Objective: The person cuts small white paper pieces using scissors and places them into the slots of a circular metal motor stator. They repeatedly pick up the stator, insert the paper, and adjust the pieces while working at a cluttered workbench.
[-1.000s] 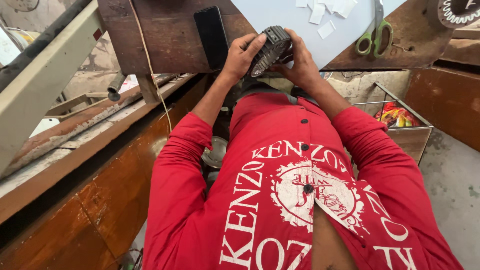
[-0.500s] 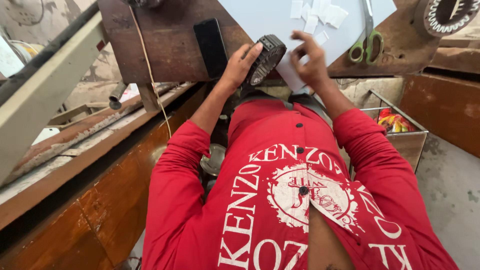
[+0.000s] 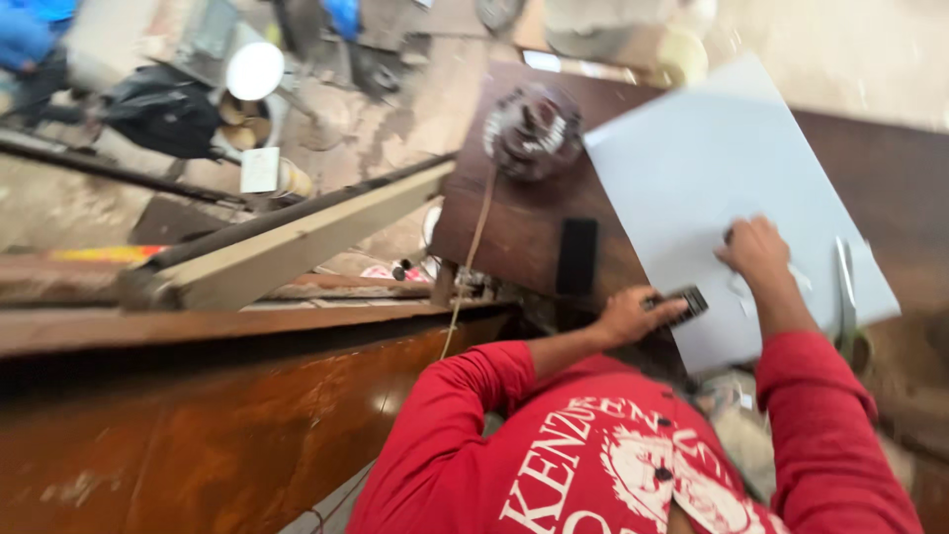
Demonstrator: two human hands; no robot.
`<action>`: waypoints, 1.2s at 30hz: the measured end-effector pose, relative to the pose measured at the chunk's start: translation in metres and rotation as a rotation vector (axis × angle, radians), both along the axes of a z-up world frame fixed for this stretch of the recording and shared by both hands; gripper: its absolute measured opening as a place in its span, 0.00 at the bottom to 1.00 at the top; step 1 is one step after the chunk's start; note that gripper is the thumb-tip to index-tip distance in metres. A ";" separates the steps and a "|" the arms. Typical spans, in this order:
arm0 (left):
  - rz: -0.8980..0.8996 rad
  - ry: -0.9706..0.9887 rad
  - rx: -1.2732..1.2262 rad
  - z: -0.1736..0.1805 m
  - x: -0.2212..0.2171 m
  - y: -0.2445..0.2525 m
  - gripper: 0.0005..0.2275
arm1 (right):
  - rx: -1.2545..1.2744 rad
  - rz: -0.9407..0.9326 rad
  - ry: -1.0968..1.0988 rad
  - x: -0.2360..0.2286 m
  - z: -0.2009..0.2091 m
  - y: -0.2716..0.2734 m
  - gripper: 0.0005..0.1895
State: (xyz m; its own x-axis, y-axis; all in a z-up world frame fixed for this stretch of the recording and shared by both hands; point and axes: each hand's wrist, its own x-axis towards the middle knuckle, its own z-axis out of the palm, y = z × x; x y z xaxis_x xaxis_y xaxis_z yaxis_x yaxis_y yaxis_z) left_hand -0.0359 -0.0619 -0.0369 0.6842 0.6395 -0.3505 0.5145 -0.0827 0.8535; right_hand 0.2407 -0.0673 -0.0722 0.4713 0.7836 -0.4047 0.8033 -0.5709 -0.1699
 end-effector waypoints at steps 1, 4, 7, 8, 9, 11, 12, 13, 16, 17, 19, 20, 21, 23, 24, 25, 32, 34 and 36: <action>0.019 -0.005 -0.027 0.001 -0.001 0.005 0.31 | -0.047 0.005 0.007 0.001 0.006 0.009 0.19; 0.001 -0.012 -0.098 -0.001 -0.002 0.007 0.31 | -0.115 0.012 0.011 -0.002 0.020 0.010 0.20; -0.030 -0.035 -0.107 -0.003 0.002 0.005 0.30 | 0.053 -0.014 -0.038 -0.012 0.030 0.012 0.21; -0.014 -0.065 -0.110 -0.002 0.002 0.004 0.30 | 0.120 -0.040 -0.014 -0.012 0.035 0.009 0.17; 0.001 -0.096 -0.114 0.000 0.003 0.006 0.30 | 0.187 -0.065 0.012 -0.017 0.040 0.006 0.14; 0.022 -0.092 -0.079 0.003 0.004 -0.003 0.29 | 0.525 -0.059 -0.099 -0.023 0.049 -0.021 0.06; 0.038 -0.086 -0.062 0.005 0.004 -0.006 0.29 | 0.641 -0.061 -0.109 -0.024 0.056 -0.034 0.06; 0.059 -0.127 -0.086 0.008 0.008 -0.010 0.29 | 0.757 -0.062 -0.117 -0.023 0.064 -0.048 0.06; 0.109 -0.174 -0.149 0.015 0.003 -0.006 0.27 | 1.002 -0.050 -0.050 -0.029 0.079 -0.088 0.07; 0.122 -0.164 -0.174 0.017 0.001 -0.006 0.27 | 0.953 -0.096 0.060 -0.032 0.081 -0.102 0.08; 0.143 -0.177 -0.223 0.021 0.000 -0.008 0.27 | 0.845 -0.186 0.265 -0.037 0.084 -0.132 0.09; 0.157 -0.201 -0.254 0.022 0.003 -0.010 0.27 | 0.888 -0.164 0.259 -0.037 0.084 -0.146 0.10; 0.171 -0.224 -0.284 0.023 0.007 -0.012 0.27 | 0.930 -0.143 0.253 -0.039 0.082 -0.157 0.10; 0.205 -0.227 -0.270 0.024 0.004 -0.017 0.27 | 0.969 -0.121 0.289 -0.050 0.076 -0.181 0.12; 0.222 -0.234 -0.260 0.025 0.004 -0.018 0.26 | 0.970 -0.115 0.322 -0.056 0.072 -0.188 0.12; 0.235 -0.232 -0.249 0.025 0.003 -0.020 0.26 | 0.971 -0.108 0.355 -0.061 0.069 -0.195 0.13; 0.343 -0.363 -0.352 0.026 0.010 -0.038 0.26 | 0.882 -0.086 0.438 -0.094 0.051 -0.229 0.13; 0.349 -0.348 -0.356 0.029 0.009 -0.042 0.26 | 0.907 -0.132 0.499 -0.103 0.051 -0.234 0.13; 0.364 -0.335 -0.350 0.034 0.010 -0.038 0.25 | 0.901 -0.174 0.515 -0.106 0.053 -0.231 0.12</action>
